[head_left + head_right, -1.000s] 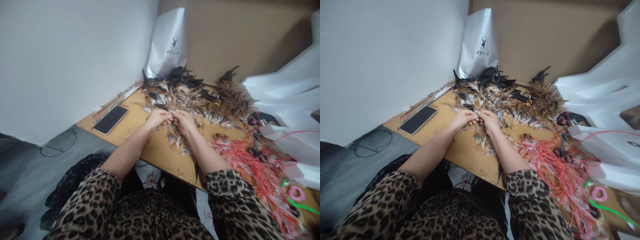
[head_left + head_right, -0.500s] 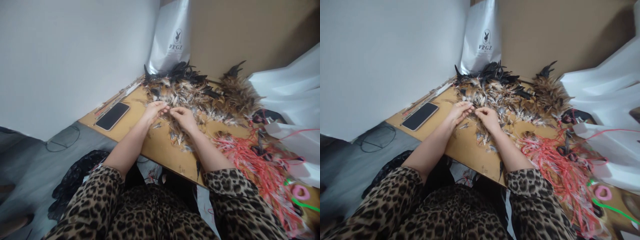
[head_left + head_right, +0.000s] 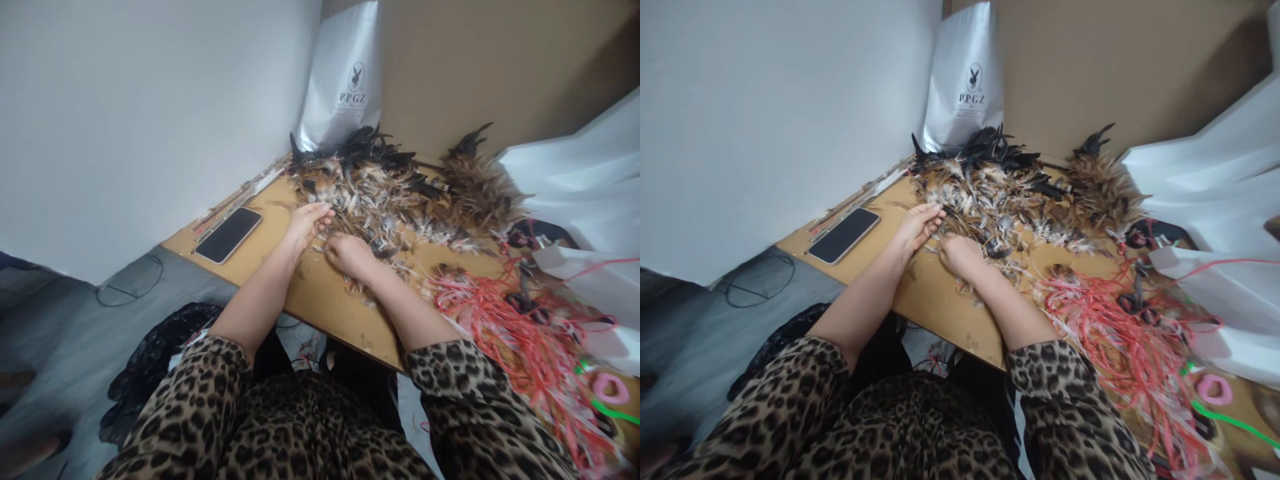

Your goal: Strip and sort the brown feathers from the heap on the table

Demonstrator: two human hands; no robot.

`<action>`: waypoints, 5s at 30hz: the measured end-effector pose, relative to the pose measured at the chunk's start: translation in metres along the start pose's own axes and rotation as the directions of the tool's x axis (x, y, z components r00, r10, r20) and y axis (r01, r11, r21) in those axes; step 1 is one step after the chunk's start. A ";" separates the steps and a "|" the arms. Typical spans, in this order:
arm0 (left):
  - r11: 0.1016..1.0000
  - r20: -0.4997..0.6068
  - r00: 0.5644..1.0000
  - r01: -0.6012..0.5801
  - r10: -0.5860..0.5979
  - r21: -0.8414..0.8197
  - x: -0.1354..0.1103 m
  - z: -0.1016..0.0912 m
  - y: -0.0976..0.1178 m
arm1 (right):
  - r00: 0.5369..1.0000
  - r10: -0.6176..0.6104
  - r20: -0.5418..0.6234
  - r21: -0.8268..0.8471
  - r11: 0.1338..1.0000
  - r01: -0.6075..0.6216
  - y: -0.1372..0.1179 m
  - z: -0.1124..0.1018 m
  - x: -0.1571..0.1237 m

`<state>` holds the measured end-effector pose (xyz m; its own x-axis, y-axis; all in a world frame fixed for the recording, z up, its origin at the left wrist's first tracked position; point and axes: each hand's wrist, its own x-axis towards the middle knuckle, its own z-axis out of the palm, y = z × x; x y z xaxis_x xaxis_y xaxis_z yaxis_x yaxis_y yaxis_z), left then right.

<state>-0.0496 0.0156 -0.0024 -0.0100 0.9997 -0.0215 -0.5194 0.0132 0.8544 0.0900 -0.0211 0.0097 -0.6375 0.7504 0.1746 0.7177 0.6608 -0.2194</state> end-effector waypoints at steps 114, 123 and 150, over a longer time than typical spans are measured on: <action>0.995 -0.004 0.998 0.055 -0.055 0.089 -0.005 0.010 -0.011 | 0.930 0.359 0.077 0.179 0.913 -0.367 0.052 -0.017 -0.003; 0.993 0.004 0.997 0.081 -0.082 0.085 -0.005 0.009 -0.011 | 0.910 0.414 0.010 0.249 0.881 -0.403 0.072 -0.023 -0.003; 0.984 0.075 0.990 0.107 -0.118 0.142 -0.007 0.009 -0.012 | 0.813 0.553 0.183 0.829 0.357 -0.430 0.071 -0.019 -0.001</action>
<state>-0.0353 0.0091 -0.0076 0.1154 0.9898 -0.0835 -0.3910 0.1226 0.9122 0.1467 0.0255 0.0122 -0.1725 0.9727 -0.1552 0.2979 -0.0986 -0.9495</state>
